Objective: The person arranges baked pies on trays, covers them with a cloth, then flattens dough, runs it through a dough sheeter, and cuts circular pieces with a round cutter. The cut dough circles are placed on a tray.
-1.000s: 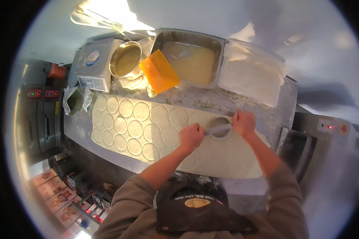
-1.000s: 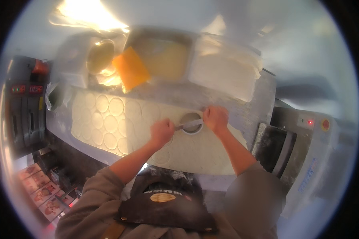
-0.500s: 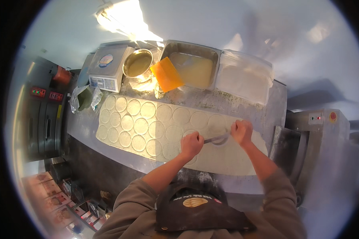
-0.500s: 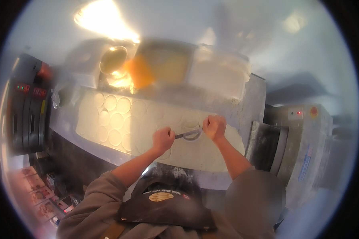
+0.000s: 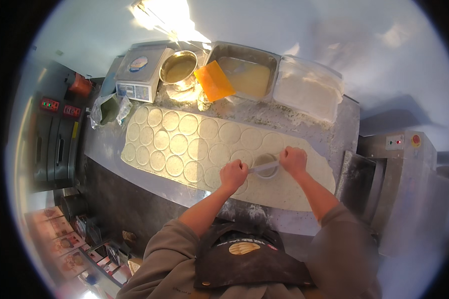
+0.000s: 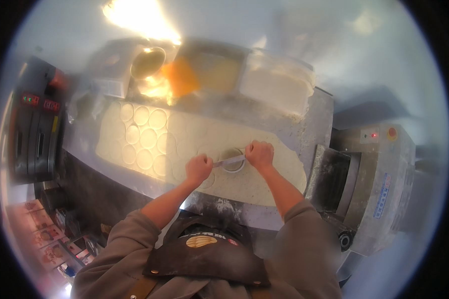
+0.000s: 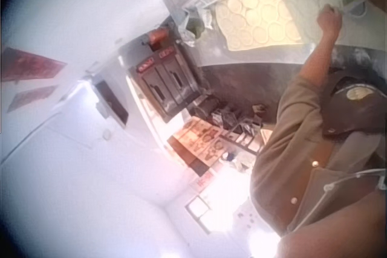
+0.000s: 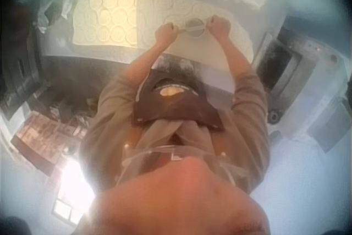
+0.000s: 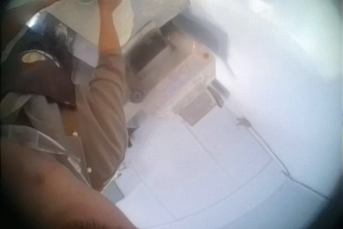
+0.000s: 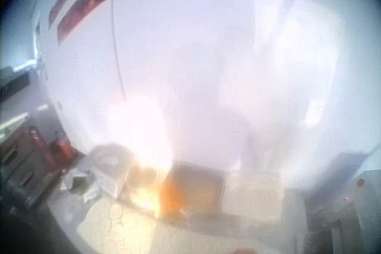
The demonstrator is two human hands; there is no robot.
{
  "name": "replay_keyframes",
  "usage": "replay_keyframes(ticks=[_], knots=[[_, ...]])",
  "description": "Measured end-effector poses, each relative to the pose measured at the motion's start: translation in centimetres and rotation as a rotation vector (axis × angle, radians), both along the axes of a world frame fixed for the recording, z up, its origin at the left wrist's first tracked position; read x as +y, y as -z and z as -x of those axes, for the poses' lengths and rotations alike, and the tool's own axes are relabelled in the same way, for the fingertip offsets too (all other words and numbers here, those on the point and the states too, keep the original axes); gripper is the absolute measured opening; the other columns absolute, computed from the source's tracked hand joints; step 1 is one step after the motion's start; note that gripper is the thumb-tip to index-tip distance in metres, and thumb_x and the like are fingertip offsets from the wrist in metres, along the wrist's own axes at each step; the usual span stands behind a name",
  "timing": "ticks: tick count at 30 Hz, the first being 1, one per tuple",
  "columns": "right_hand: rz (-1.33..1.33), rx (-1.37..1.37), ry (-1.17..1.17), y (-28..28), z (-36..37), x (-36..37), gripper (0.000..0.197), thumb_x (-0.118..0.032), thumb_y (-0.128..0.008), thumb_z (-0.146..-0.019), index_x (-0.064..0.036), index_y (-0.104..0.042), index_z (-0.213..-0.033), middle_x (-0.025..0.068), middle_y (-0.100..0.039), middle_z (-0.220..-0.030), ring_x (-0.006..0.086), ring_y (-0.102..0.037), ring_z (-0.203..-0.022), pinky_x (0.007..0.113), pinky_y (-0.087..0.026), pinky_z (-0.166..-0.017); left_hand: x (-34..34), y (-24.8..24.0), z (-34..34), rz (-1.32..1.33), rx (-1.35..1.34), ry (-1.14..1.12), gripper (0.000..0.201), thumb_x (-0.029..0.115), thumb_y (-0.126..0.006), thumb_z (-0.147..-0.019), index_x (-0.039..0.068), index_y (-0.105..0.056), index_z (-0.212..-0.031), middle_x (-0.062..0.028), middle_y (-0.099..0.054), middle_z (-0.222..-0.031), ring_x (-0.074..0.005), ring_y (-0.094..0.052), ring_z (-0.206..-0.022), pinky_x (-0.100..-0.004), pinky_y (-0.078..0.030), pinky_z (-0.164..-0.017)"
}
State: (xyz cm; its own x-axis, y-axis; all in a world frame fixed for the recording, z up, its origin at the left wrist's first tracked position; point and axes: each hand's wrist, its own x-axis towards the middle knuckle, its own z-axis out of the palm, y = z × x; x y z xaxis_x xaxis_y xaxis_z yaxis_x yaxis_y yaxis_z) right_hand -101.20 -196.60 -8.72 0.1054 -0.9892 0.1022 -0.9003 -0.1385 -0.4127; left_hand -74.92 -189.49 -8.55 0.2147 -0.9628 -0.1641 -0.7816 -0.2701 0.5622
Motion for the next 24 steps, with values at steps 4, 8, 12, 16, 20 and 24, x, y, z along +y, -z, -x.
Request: replay_keyframes(ticks=[4, 8, 12, 16, 20, 24], knots=[[-0.022, 0.023, 0.026, 0.2, -0.2, 0.1, 0.028, -0.025, -0.065, -0.088, -0.0055, -0.068, -0.068, 0.0189, -0.067, -0.066, 0.0405, -0.065, -0.068, 0.053, -0.050, -0.071, -0.2, -0.5, 0.1, -0.012, 0.004, -0.005, 0.032, 0.031, -0.063, -0.090, 0.005, -0.068, -0.073, -0.0219, -0.070, -0.075, -0.0449, -0.069, -0.072, -0.0574, -0.052, -0.065], [-0.023, 0.004, 0.044, 0.1, -0.5, 0.3, 0.029, -0.026, -0.064, -0.088, -0.0060, -0.069, -0.068, 0.0188, -0.067, -0.067, 0.0406, -0.065, -0.068, 0.054, -0.049, -0.072, -0.8, -0.5, -0.1, -0.048, -0.008, 0.011, 0.031, 0.031, -0.063, -0.090, 0.005, -0.069, -0.074, -0.0217, -0.070, -0.075, -0.0452, -0.069, -0.072, -0.0578, -0.052, -0.065], [0.005, 0.017, 0.044, 0.8, -0.4, 0.6, 0.028, -0.025, -0.063, -0.088, -0.0065, -0.067, -0.067, 0.0188, -0.065, -0.066, 0.0403, -0.064, -0.068, 0.054, -0.047, -0.070, -1.3, 0.8, -0.4, -0.057, -0.042, 0.051, 0.029, 0.029, -0.061, -0.090, 0.006, -0.068, -0.075, -0.0226, -0.070, -0.075, -0.0461, -0.069, -0.072, -0.0589, -0.053, -0.067], [0.133, 0.013, -0.016, 2.4, -0.3, 0.2, 0.027, -0.023, -0.062, -0.087, -0.0073, -0.063, -0.065, 0.0184, -0.061, -0.064, 0.0401, -0.060, -0.065, 0.053, -0.045, -0.068, -1.0, 1.8, -0.4, -0.116, -0.073, 0.094, 0.027, 0.028, -0.058, -0.090, 0.006, -0.070, -0.079, -0.0236, -0.072, -0.078, -0.0468, -0.071, -0.074, -0.0600, -0.055, -0.071], [0.186, 0.003, -0.050, 2.6, -0.4, -0.4, 0.027, -0.022, -0.062, -0.086, -0.0076, -0.061, -0.064, 0.0170, -0.058, -0.062, 0.0395, -0.057, -0.062, 0.052, -0.043, -0.065, -1.1, 1.6, -0.3, -0.035, -0.052, 0.069, 0.027, 0.025, -0.058, -0.090, 0.006, -0.064, -0.072, -0.0243, -0.067, -0.071, -0.0482, -0.067, -0.069, -0.0608, -0.052, -0.066], [0.211, -0.012, -0.040, -0.1, -0.5, 1.3, 0.025, -0.019, -0.064, -0.085, -0.0072, -0.060, -0.063, 0.0167, -0.058, -0.061, 0.0388, -0.057, -0.062, 0.050, -0.043, -0.065, 0.1, 0.5, -0.2, -0.046, -0.059, 0.042, 0.027, 0.028, -0.058, -0.090, 0.006, -0.069, -0.079, -0.0246, -0.072, -0.079, -0.0481, -0.070, -0.077, -0.0608, -0.054, -0.071]])
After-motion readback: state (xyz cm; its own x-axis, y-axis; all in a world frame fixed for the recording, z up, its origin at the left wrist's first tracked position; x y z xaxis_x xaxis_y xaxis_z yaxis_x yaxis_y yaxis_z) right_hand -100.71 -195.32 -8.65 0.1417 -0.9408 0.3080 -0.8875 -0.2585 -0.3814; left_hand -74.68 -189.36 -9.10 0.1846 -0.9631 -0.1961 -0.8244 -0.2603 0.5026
